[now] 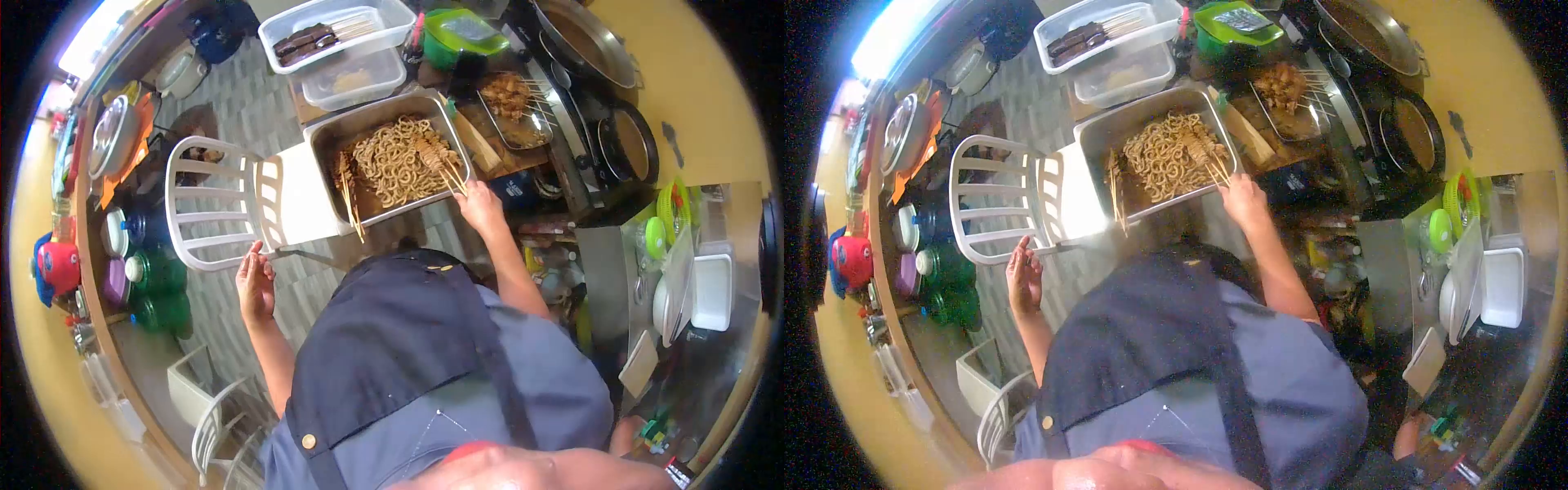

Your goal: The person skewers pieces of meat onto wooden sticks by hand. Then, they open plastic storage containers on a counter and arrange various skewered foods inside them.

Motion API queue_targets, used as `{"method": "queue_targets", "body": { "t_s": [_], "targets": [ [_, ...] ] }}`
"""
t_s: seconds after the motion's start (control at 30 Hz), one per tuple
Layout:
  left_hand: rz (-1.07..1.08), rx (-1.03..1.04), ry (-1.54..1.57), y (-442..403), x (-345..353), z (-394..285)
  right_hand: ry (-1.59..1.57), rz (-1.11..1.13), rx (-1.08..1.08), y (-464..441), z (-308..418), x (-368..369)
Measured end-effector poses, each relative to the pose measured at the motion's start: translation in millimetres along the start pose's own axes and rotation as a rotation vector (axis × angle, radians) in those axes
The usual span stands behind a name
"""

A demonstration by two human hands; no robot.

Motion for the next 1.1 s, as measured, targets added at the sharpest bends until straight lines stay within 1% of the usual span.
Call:
{"method": "queue_targets", "body": {
  "t_s": [0.03, 0.13, 0.2, 0.27, 0.4, 0.47, 0.5, 0.53, 0.63, 0.7, 0.77, 0.87, 0.97, 1.0, 1.1],
  "targets": [
    [-0.023, 0.018, 0.01, 6.0, 1.5, -4.6, 0.019, 0.0, 0.013, 7.2, 4.6, -7.4],
    [-0.085, 0.088, 0.025, 25.9, -13.4, -2.8, 0.096, -0.136, -0.043, 12.4, 10.3, -21.8],
    [-0.087, 0.141, 0.031, 43.1, -25.9, 0.1, 0.117, -0.151, -0.094, 8.1, 20.6, -31.2],
    [-0.154, 0.127, 0.05, 61.9, -42.5, 10.1, 0.126, -0.122, -0.134, 4.8, 36.7, -39.0],
    [-0.214, 0.164, 0.085, 88.5, -54.0, 15.9, 0.086, -0.194, -0.386, -4.8, 72.6, -33.9],
    [-0.246, 0.179, 0.094, 95.6, -56.8, 13.8, 0.041, -0.102, -0.46, -15.9, 94.5, -39.5],
    [-0.261, 0.187, 0.099, 96.7, -57.4, 13.4, 0.02, -0.056, -0.497, -24.1, 102.8, -43.1],
    [-0.29, 0.19, 0.088, 96.8, -56.4, 12.6, -0.026, -0.151, -0.613, -40.4, 108.8, -46.9],
    [-0.364, 0.21, 0.072, 93.0, -47.6, 9.0, -0.056, -0.265, -0.768, -86.0, 146.4, -101.8],
    [-0.387, 0.238, 0.076, 88.4, -39.4, 6.3, -0.146, -0.366, -0.801, -151.8, 162.4, -136.7],
    [-0.408, 0.224, 0.064, 82.5, -29.0, 2.4, -0.003, -0.39, -0.775, -211.7, 186.4, -172.5],
    [-0.484, 0.214, 0.06, 78.3, -21.3, -2.0, 0.159, -0.209, -0.551, -297.4, 219.3, -197.7],
    [-0.531, 0.232, 0.074, 77.8, -13.2, -5.2, 0.357, -0.049, -0.437, -370.4, 238.4, -194.4],
    [-0.559, 0.229, 0.081, 79.2, -12.7, -4.4, 0.388, -0.023, -0.477, -398.9, 245.6, -187.3],
    [-0.628, 0.203, 0.067, 82.0, -7.9, -1.2, 0.468, 0.006, -0.505, -416.1, 260.0, -185.9]
  ]
}}
Point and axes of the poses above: each hand's wrist, its own y-axis away from the middle knuckle, its own x-axis out of the palm, z = x × y, the point moved 4 cm from there along -y, towards the middle knuckle, and after that the axes turned 15 degrees about z, right-handed, at the moved point
